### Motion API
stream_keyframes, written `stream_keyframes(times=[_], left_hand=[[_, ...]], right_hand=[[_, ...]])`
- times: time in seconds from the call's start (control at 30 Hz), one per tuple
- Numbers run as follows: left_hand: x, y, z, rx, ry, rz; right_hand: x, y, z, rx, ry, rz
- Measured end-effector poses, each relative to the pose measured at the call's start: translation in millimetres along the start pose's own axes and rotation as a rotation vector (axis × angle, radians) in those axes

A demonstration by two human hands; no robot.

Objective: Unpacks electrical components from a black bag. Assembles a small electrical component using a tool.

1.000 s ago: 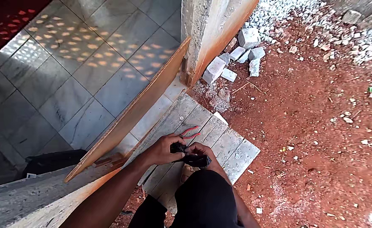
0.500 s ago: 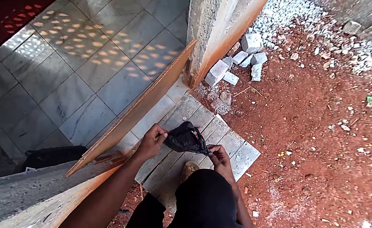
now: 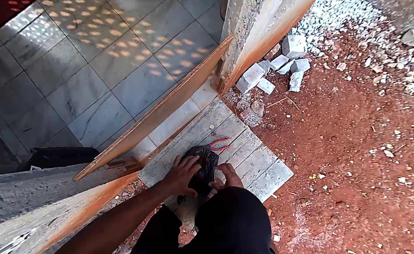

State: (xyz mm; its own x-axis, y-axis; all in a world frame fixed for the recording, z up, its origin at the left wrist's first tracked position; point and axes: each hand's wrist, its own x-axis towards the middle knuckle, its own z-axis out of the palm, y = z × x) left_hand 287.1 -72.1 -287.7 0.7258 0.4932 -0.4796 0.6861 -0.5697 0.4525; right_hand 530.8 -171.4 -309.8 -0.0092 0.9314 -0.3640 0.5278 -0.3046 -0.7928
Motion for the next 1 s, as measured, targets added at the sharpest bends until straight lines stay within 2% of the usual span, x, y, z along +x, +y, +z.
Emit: stream_keyframes(times=[0.1,0.17,0.27,0.33,0.43,0.5,0.6,0.67,0.73,0.77,0.8,0.83,0.9,1.0], left_hand=[[-20.5,-18.9,43.6,0.04,0.034,-0.12],[-27.1,-29.1,61.2,0.063,0.017,-0.158],[-25.3,-37.6,61.5,-0.008,-0.052,-0.196],[-20.5,-38.5,45.3,-0.081,-0.044,-0.178],[-16.5,-38.0,19.7,-0.163,0.061,-0.138],[-14.8,-35.6,8.0,-0.163,0.125,-0.128],[-8.6,-22.3,-7.8,-0.331,0.229,-0.152],[0.6,-5.9,-22.9,-0.58,0.318,-0.234],[9.8,7.0,-35.1,-0.768,0.373,-0.32],[15.9,10.4,-40.1,-0.836,0.386,-0.351],[22.8,12.1,-44.2,-0.897,0.402,-0.374],[28.8,12.9,-47.0,-0.954,0.42,-0.389],[39.0,10.3,-51.2,-1.032,0.462,-0.392],[42.0,1.9,-56.8,-0.984,0.458,-0.289]], right_hand=[[-4.6,-10.5,16.6,-0.243,-0.058,-0.003],[-2.3,-8.7,22.7,-0.445,-0.124,-0.117],[7.3,0.3,31.5,-0.658,-0.27,-0.269],[10.4,3.8,33.6,-0.703,-0.278,-0.301],[6.9,9.4,23.9,-0.631,-0.054,-0.236],[2.4,5.9,8.7,-0.592,0.092,-0.124],[-1.9,6.0,-6.7,-0.367,0.328,-0.095],[-0.6,-2.3,-7.7,0.091,0.346,-0.131],[2.2,-18.4,-5.6,0.672,0.14,-0.157],[6.0,-24.2,-6.5,0.802,-0.014,-0.15],[10.9,-29.1,-7.7,0.82,-0.155,-0.12],[15.3,-33.3,-8.0,0.752,-0.252,-0.069],[22.7,-36.6,-5.8,0.449,-0.327,0.028],[28.6,-34.9,-5.2,0.034,-0.25,0.013]])
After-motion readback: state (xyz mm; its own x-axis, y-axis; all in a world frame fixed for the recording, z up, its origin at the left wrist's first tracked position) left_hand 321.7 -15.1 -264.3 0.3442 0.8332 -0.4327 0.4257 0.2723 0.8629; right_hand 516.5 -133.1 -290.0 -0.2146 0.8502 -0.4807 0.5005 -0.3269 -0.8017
